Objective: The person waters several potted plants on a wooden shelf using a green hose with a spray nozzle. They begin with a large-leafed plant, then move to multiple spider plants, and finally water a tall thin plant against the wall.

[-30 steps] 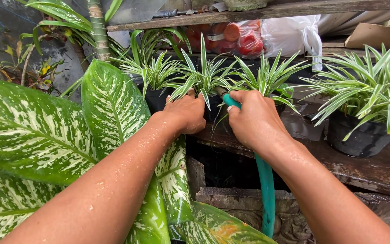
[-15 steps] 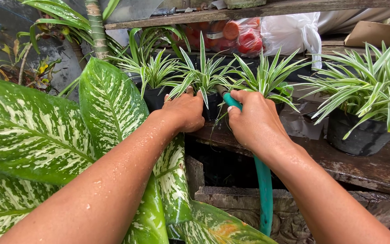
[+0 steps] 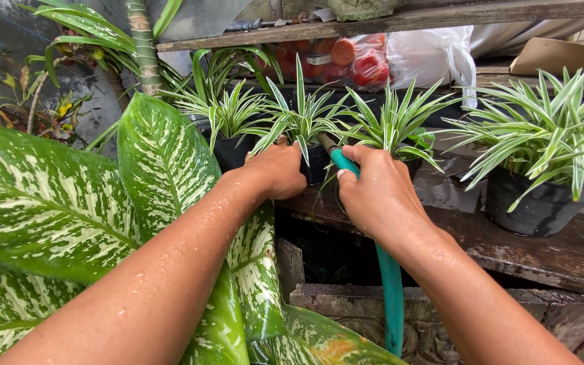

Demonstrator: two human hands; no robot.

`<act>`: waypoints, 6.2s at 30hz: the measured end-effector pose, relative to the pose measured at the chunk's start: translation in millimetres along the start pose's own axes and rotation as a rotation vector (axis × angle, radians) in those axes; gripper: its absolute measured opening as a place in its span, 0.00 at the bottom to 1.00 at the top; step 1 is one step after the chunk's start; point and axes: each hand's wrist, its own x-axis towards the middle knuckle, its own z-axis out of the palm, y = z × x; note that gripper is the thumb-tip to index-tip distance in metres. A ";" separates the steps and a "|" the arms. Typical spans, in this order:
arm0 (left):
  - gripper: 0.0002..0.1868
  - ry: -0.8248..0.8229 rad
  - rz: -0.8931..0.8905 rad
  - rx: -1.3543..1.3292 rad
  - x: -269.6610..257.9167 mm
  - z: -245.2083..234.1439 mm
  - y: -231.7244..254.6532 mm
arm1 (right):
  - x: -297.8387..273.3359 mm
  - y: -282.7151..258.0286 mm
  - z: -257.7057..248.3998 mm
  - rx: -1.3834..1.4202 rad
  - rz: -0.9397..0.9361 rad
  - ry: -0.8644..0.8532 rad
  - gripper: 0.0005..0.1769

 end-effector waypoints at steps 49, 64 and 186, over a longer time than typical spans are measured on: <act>0.10 0.603 -0.247 -0.592 11.8 -19.2 -55.8 | -18.0 -58.8 2.8 0.121 0.080 0.046 0.28; 0.15 0.745 -0.353 -0.659 -15.3 -31.9 -62.1 | -32.3 -64.7 12.5 0.285 0.154 0.090 0.29; 0.09 0.329 -0.446 -1.114 -385.6 25.2 -266.3 | -312.6 -250.7 204.3 0.583 0.126 -0.353 0.31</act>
